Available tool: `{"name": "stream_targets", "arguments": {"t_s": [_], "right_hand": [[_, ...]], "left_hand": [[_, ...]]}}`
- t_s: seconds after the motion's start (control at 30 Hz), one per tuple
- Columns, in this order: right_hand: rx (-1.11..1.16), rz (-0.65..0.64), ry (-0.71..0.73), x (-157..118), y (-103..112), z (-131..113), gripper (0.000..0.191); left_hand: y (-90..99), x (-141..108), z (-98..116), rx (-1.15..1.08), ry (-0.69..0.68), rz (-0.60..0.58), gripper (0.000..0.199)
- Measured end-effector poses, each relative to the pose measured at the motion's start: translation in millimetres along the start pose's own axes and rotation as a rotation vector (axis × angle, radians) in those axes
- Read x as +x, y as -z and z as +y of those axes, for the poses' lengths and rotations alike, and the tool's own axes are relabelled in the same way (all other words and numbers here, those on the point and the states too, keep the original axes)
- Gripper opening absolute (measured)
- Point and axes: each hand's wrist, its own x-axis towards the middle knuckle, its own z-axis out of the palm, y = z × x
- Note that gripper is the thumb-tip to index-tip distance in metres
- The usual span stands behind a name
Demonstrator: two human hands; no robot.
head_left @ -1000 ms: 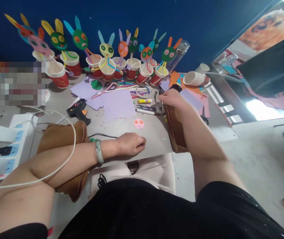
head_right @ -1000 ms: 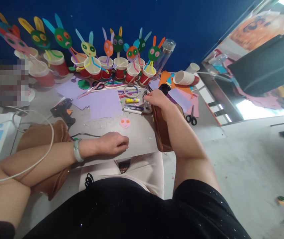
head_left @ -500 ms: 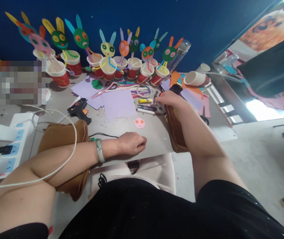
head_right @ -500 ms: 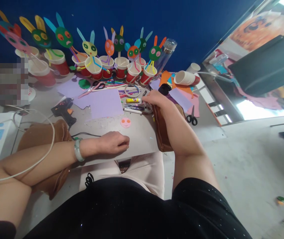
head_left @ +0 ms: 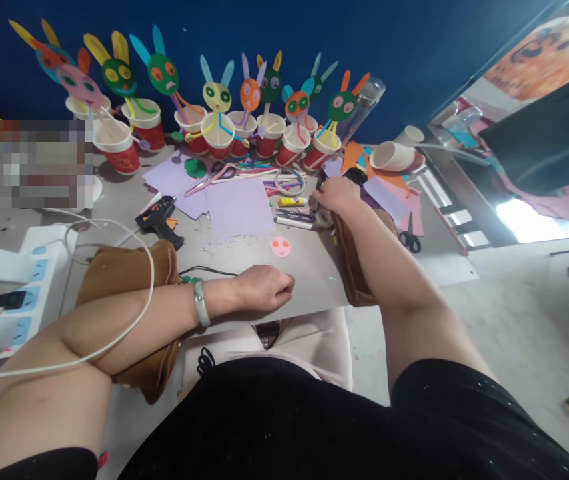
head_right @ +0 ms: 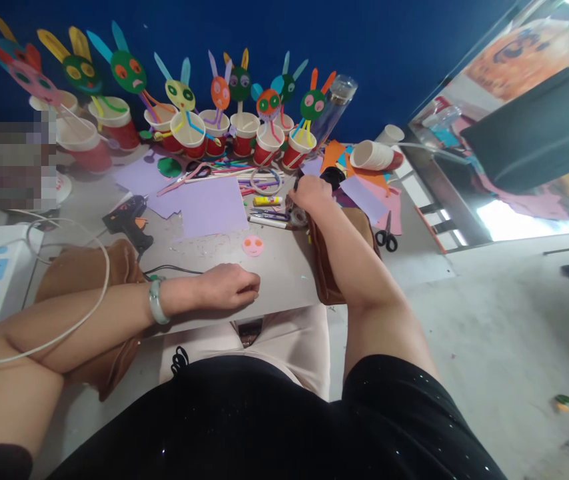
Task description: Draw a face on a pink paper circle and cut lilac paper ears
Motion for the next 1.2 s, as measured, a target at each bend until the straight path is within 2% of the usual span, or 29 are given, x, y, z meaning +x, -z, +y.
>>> {"name": "stream_targets", "arguments": {"t_s": [0.1, 0.3, 0.53, 0.73, 0.9, 1.0, 1.1, 1.2], "right_hand": [[0.043, 0.037, 0.076, -11.4, 4.0, -1.9, 0.034], [0.106, 0.013, 0.232, -29.6, 13.3, -9.1, 0.019], [0.097, -0.034, 0.391, -51.1, 26.3, -23.4, 0.020], [0.070, 0.101, 0.598, -62.2, 35.8, -68.7, 0.028], [-0.022, 0.129, 0.782, -62.2, 37.3, -121.2, 0.034], [-0.056, 0.119, 0.845, -66.6, 35.7, -146.7, 0.037], [-0.029, 0.106, 0.912, -76.0, 32.3, -159.3, 0.039], [0.015, 0.094, 0.917, -84.4, 27.6, -153.9, 0.041]], "left_hand": [[-0.5, 0.5, -0.6, -0.006, -0.007, -0.006, 0.028], [-2.6, 1.2, -2.3, -0.020, -0.001, -0.007, 0.027], [-1.2, 0.0, -0.1, -0.033, 0.005, -0.003, 0.026], [-3.0, -1.0, -0.5, -0.027, -0.023, 0.013, 0.025], [-3.9, -0.3, -3.3, -0.037, -0.052, 0.045, 0.024], [-2.7, -0.9, -3.6, -0.063, -0.060, 0.061, 0.022], [-0.5, -2.1, -2.3, -0.090, -0.034, 0.061, 0.021], [2.2, -3.6, 0.1, -0.098, -0.029, 0.059, 0.020]]}}
